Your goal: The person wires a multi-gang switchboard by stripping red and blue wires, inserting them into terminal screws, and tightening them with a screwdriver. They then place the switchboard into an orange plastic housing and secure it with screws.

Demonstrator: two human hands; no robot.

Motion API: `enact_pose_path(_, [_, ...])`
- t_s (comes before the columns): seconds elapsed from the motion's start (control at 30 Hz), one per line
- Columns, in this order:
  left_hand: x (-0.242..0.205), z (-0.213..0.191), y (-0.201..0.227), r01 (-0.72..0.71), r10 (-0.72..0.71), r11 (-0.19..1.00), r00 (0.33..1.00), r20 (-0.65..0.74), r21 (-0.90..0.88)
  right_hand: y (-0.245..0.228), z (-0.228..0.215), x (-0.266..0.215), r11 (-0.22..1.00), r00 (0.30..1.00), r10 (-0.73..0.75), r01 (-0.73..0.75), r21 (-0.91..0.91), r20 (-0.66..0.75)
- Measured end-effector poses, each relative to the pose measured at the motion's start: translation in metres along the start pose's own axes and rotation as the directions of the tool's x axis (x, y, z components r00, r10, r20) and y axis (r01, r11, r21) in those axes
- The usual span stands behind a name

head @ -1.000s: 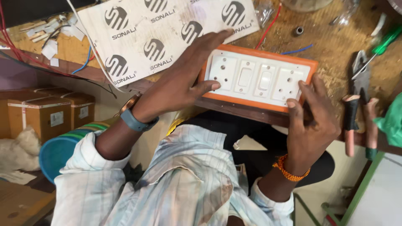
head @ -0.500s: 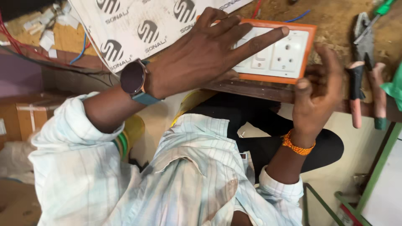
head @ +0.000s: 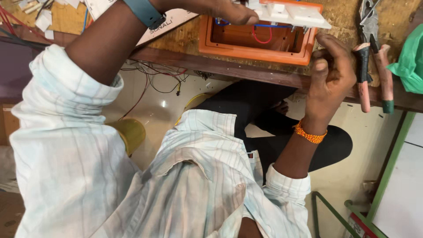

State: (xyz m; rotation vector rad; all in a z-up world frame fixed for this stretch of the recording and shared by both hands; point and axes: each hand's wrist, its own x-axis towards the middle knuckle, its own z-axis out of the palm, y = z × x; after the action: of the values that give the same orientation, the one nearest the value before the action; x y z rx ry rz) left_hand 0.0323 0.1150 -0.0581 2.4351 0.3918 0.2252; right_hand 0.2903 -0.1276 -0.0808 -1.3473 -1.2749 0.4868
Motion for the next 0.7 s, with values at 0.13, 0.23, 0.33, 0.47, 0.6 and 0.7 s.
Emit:
enact_pose_path(0.13, [-0.003,0.005,0.000,0.155,-0.156,0.987,0.988,-0.013,-0.032,-0.006,0.002,0.000,0.999,0.999,-0.039,0.039,-0.009,-0.011])
enact_pose_path(0.23, [0.000,0.003,0.004,0.195,-0.196,0.981,0.981,-0.017,-0.022,-0.010,0.004,0.001,1.000,0.999,-0.027,0.027,-0.017,-0.025])
enact_pose_path(0.33, [0.005,0.002,0.008,0.173,-0.177,0.977,0.984,-0.018,-0.126,-0.011,0.004,0.000,0.999,0.999,-0.028,0.027,-0.022,-0.044])
enact_pose_path(0.47, [0.004,0.003,0.028,-0.015,0.012,1.000,0.989,-0.146,-0.016,-0.012,0.005,0.002,1.000,0.998,-0.024,0.023,-0.014,-0.061])
enact_pose_path(0.6, [-0.028,0.007,0.056,-0.002,0.093,0.951,0.956,-0.279,0.309,-0.014,0.011,0.001,0.999,0.994,0.053,-0.052,0.010,-0.099])
enact_pose_path(0.7, [-0.033,0.011,0.061,0.024,0.074,0.948,0.953,-0.294,0.317,-0.015,0.012,-0.002,0.995,0.988,0.101,-0.102,-0.002,-0.118])
